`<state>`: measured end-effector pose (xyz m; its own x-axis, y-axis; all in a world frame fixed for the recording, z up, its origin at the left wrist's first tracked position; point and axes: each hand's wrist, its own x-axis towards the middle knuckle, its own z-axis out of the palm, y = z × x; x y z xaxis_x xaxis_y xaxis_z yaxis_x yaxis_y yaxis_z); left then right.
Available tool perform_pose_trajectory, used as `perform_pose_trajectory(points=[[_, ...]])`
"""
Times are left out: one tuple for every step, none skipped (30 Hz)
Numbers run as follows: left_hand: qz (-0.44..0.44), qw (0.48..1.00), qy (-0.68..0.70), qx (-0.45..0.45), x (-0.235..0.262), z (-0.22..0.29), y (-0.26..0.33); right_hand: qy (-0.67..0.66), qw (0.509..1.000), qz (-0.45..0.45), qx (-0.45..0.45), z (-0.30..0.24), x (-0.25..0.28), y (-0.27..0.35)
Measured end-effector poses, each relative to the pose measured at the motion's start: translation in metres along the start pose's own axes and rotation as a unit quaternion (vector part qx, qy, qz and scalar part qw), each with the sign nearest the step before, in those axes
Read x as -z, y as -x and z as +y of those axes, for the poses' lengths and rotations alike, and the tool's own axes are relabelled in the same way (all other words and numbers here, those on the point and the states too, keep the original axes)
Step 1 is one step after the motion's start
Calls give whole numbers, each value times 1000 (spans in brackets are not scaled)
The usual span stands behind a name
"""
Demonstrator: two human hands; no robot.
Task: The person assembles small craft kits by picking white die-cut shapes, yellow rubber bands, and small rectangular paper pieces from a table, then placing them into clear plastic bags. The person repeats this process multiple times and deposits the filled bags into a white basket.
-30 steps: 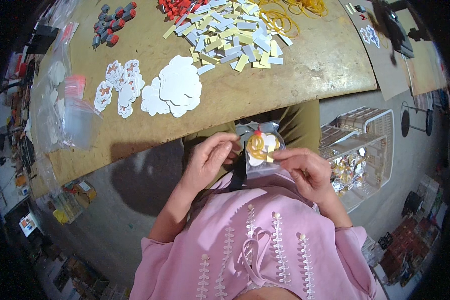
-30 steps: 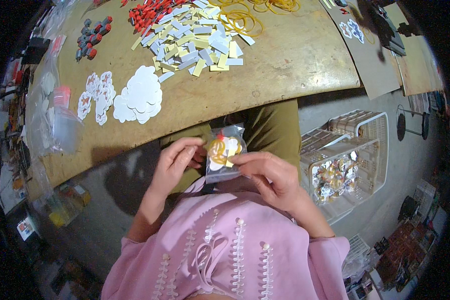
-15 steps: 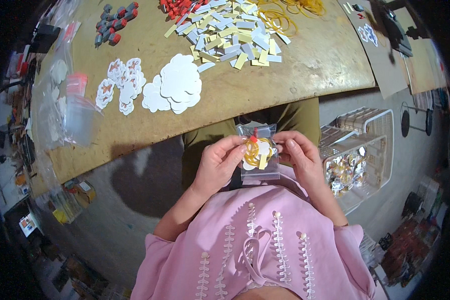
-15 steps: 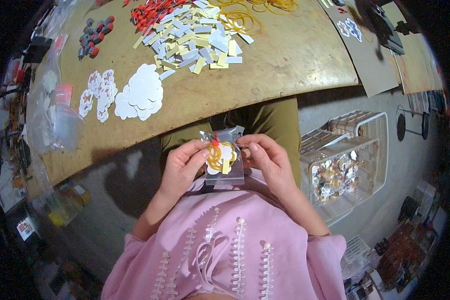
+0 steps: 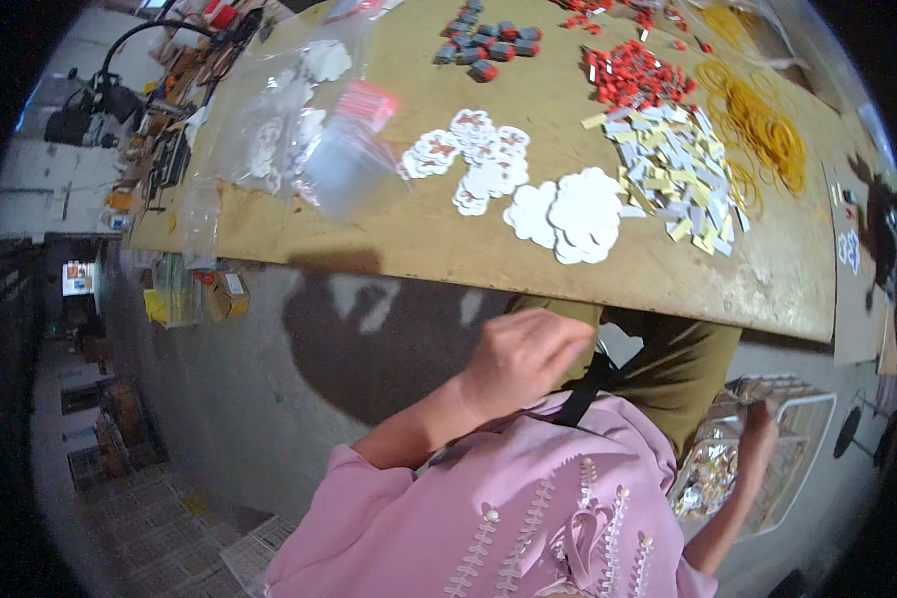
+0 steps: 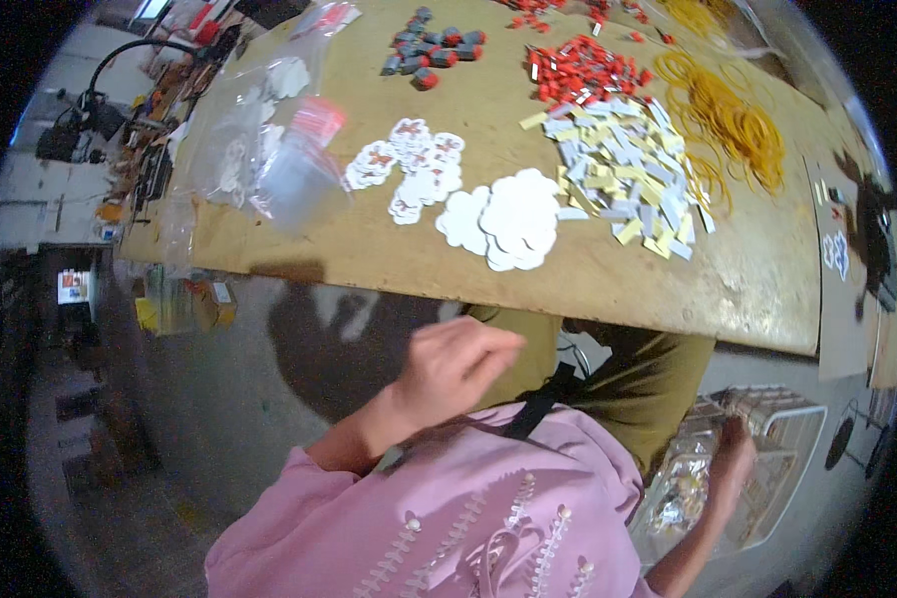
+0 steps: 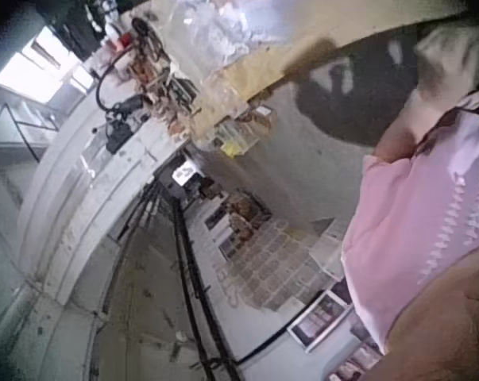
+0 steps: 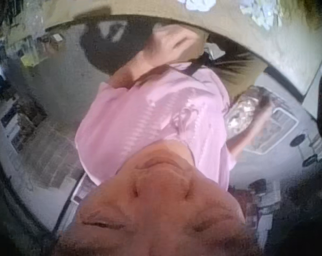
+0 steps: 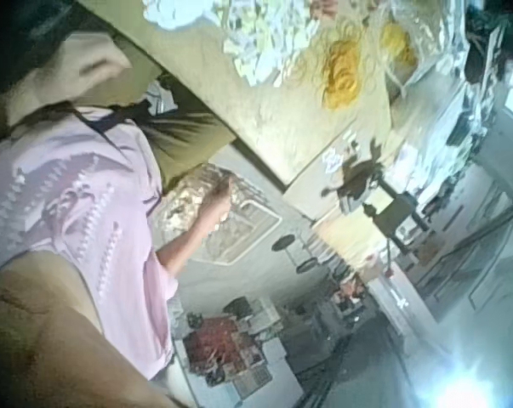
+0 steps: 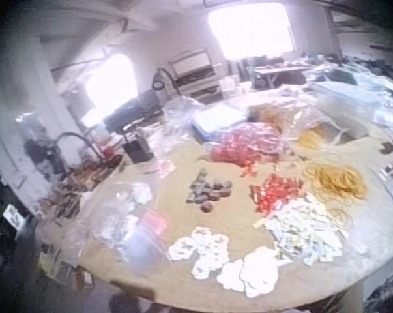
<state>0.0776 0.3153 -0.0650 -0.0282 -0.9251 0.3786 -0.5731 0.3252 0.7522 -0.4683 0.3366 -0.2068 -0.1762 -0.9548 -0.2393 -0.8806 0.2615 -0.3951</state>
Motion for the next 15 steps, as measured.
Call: perform_pose_trajectory(points=[[27,999,-39,-3,11,-3,-4,145,987,-44,-57,42,17,5],[44,995,-92,10,27,-7,-4,166,983,-73,-1,48,33,20],[61,989,-132,25,43,-15,-7,44,997,28,52,98,30,41],[89,979,-180,24,58,-27,-10,268,959,-58,-71,129,39,52],[126,966,-218,61,69,-42,-13,293,948,-89,-81,202,48,72],[143,944,-286,85,86,-73,0,332,941,41,-46,276,51,88],[150,909,-388,-41,109,-93,-1,344,937,9,-64,277,39,74],[99,901,-415,80,117,-94,-13,361,928,-16,-95,274,38,79],[99,894,-431,71,121,-100,-18,376,917,-42,-126,266,37,88],[96,884,-453,64,125,-107,-18,329,929,-42,-164,239,25,72],[96,875,-472,54,126,-110,-20,299,947,-37,-111,177,22,63],[90,879,-466,48,124,-107,-21,277,955,-20,-105,141,23,54],[88,894,-435,59,121,-102,-20,253,962,-4,-99,113,20,45],[86,909,-402,68,116,-98,-18,239,970,30,-33,91,17,37],[84,920,-375,80,115,-94,-15,220,973,60,39,65,10,23]])
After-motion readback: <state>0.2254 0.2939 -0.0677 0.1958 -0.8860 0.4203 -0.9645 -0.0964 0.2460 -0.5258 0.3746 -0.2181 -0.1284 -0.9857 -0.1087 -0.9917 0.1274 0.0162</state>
